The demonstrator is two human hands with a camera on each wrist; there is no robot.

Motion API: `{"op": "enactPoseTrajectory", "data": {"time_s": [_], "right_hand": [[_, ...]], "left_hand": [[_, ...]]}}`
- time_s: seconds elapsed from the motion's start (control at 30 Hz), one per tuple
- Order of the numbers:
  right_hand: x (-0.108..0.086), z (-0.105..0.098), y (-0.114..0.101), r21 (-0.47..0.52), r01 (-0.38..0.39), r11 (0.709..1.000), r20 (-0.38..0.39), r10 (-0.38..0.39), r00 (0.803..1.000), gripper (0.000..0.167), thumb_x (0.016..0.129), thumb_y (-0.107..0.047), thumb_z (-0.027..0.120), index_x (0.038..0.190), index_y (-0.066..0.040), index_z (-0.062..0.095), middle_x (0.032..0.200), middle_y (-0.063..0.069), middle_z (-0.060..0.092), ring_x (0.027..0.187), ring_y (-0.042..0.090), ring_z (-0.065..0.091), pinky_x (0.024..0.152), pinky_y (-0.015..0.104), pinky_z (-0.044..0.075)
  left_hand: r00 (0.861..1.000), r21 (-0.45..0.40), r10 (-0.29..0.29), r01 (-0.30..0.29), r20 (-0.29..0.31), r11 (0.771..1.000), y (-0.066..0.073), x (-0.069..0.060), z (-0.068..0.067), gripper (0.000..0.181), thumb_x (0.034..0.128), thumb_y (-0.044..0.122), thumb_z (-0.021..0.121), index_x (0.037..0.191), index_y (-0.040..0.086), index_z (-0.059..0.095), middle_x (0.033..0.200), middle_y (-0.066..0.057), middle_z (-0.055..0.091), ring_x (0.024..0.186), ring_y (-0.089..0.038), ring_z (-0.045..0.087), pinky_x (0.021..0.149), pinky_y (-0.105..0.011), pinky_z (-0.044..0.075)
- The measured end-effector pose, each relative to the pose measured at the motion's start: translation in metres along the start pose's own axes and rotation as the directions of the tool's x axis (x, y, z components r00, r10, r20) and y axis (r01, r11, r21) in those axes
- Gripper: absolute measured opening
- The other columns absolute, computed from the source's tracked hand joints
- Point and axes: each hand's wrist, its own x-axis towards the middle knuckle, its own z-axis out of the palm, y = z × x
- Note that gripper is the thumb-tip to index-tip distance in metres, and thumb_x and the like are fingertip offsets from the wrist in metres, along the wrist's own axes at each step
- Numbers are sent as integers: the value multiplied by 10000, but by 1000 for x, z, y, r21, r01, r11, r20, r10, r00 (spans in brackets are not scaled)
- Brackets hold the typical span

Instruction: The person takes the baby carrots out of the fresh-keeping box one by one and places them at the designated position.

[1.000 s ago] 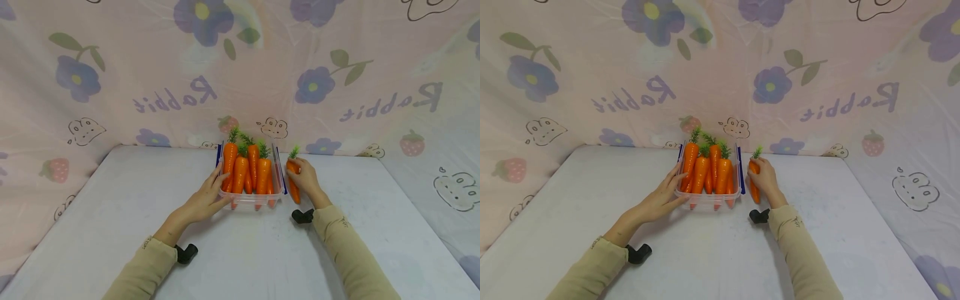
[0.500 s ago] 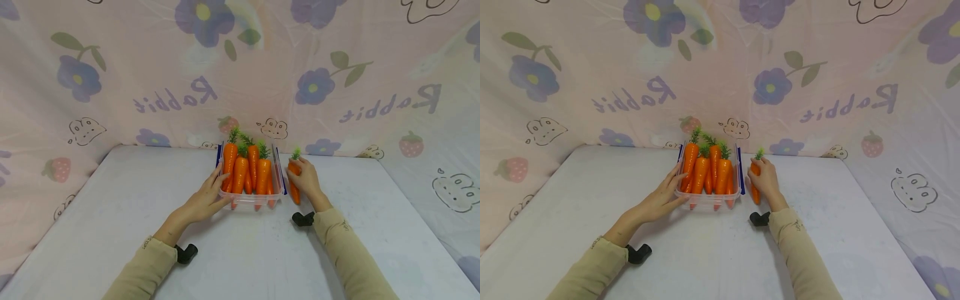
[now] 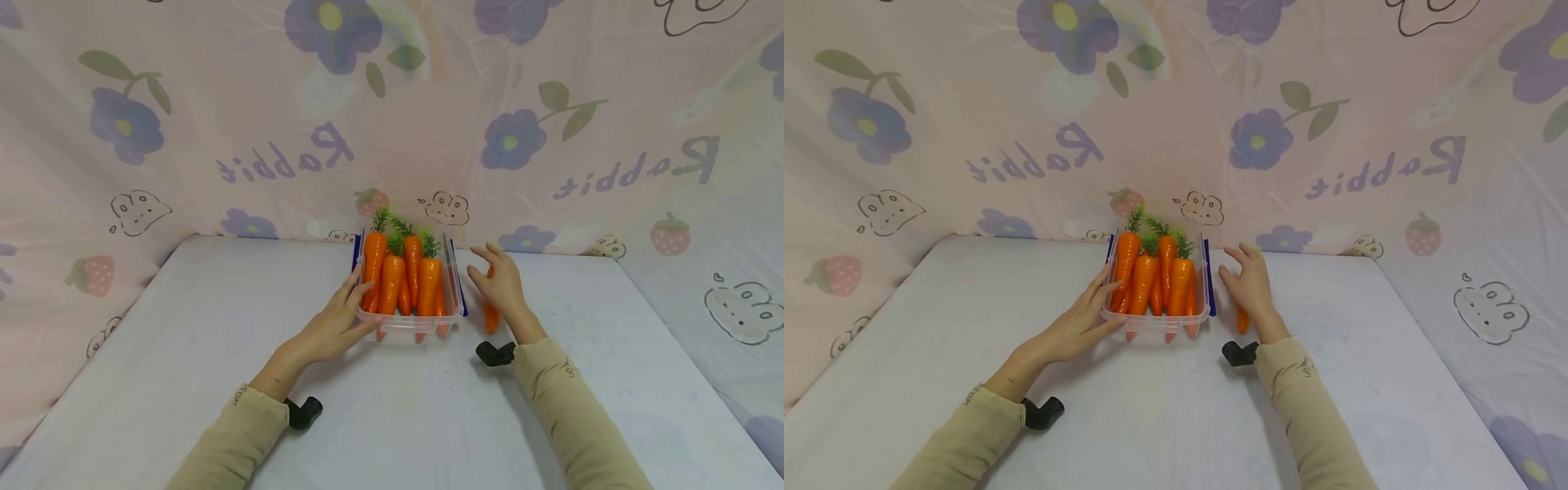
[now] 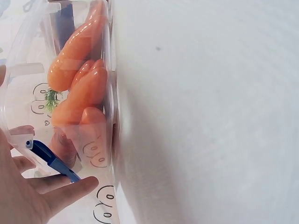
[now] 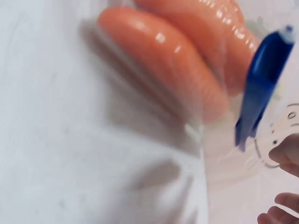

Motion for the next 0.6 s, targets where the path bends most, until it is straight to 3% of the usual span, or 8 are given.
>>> {"op": "enactPoseTrajectory", "data": {"time_s": [0.13,0.6], "right_hand": [[1,-1,-11,51,45,998,-31,-44,999,415,875,-122,644,1266,9,601,1414,285,437,1260,472,433,947,548,467],[-2,1,-61,167,100,981,-33,-95,995,425,874,-87,637,1288,-3,589,1443,240,421,1284,395,446,954,505,483]], "left_hand": [[1000,5,0,0,1,1000,0,0,0,702,971,457,498,1509,84,245,1617,-50,-124,1478,-347,78,1092,-610,280],[1000,-15,-5,5,3,1000,1,-1,0,697,971,462,497,1509,96,247,1618,-54,-117,1478,-340,77,1086,-620,281]]}}
